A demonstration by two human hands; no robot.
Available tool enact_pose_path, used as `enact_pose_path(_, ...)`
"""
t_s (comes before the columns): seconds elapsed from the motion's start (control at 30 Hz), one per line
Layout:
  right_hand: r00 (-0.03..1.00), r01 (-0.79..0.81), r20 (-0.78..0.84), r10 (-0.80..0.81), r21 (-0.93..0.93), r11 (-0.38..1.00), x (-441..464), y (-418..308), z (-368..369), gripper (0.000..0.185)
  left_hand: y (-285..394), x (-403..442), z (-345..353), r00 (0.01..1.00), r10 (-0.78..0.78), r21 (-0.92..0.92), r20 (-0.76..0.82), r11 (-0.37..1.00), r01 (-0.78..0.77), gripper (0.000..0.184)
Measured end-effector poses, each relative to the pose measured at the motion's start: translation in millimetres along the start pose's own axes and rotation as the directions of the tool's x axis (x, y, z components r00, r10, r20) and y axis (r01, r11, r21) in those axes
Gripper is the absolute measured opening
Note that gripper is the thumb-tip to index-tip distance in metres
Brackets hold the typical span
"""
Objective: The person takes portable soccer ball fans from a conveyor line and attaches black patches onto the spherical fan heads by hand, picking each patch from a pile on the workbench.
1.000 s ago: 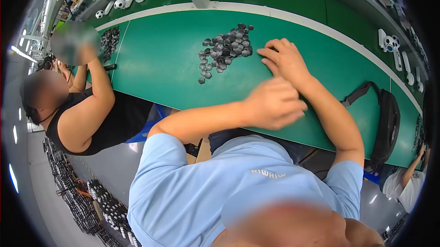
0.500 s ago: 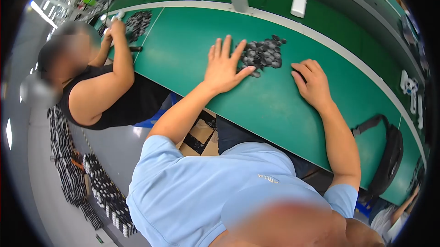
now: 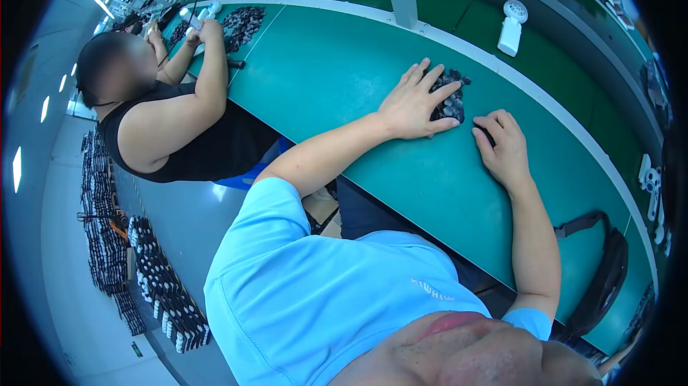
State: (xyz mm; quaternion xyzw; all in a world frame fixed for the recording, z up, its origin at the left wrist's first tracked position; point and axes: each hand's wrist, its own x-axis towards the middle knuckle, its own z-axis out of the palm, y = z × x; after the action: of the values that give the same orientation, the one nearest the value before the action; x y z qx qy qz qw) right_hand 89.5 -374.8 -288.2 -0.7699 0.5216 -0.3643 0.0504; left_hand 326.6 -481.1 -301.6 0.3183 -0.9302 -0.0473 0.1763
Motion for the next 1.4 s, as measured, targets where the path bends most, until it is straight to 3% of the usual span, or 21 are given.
enact_pose_path(0.17, 1.0, 0.022, -0.018, -0.022, -0.013, 1.0, -0.2, 2.0, 1.5, 0.016, 5.2, 2.8, 2.9, 1.0, -0.006, 0.031, -0.001, 0.999, 0.006, 0.08)
enact_pose_path(0.27, 0.999, 0.028, -0.026, -0.029, -0.021, 0.999, -1.5, 1.6, 2.8, 0.016, 12.3, 8.3, 6.1, 0.999, 0.032, -0.114, -0.033, 0.993, -0.035, 0.079)
enact_pose_path(0.43, 0.999, 0.05, -0.015, -0.05, -0.033, 0.998, -4.3, 4.4, 2.2, 0.017, 26.8, 18.1, 7.8, 0.996, 0.0, -0.015, -0.09, 1.0, -0.002, 0.077)
enact_pose_path(0.57, 0.999, 0.041, -0.025, -0.042, -0.014, 0.999, -5.1, 5.0, 5.2, 0.017, 22.1, 27.8, 2.1, 0.998, 0.045, 0.021, -0.041, 0.999, -0.044, 0.073)
enact_pose_path(0.67, 0.998, 0.043, -0.036, -0.043, -0.009, 0.999, -8.2, 6.7, 3.5, 0.016, 17.9, 28.6, 5.3, 0.993, 0.07, -0.016, 0.1, 0.998, -0.068, 0.068)
enact_pose_path(0.83, 0.997, 0.056, -0.046, -0.056, 0.005, 0.998, -11.0, 8.4, 2.9, 0.016, 19.0, 21.3, -1.9, 0.989, 0.079, 0.01, 0.122, 0.997, -0.081, 0.066)
enact_pose_path(0.97, 0.998, 0.049, -0.029, -0.048, 0.032, 0.998, -8.9, 9.7, 4.1, 0.015, 17.1, 17.7, -6.9, 0.996, 0.085, 0.026, 0.038, 0.996, -0.086, 0.062)
enact_pose_path(1.1, 0.999, 0.038, -0.013, -0.037, 0.037, 0.999, -10.6, 9.1, 5.2, 0.016, 16.6, 27.7, -19.6, 0.995, 0.077, -0.15, 0.058, 0.986, -0.068, 0.052)
enact_pose_path(1.3, 0.999, 0.043, 0.015, -0.044, 0.068, 0.997, -6.8, 15.3, 5.3, 0.017, 10.5, 16.2, -6.2, 0.982, 0.033, -0.2, -0.185, 0.977, -0.07, 0.04)
enact_pose_path(1.4, 0.998, 0.036, 0.048, -0.038, 0.045, 0.998, -7.3, 20.7, 6.8, 0.014, 3.0, 18.7, 3.2, 0.944, -0.021, -0.417, -0.329, 0.9, -0.126, 0.041)
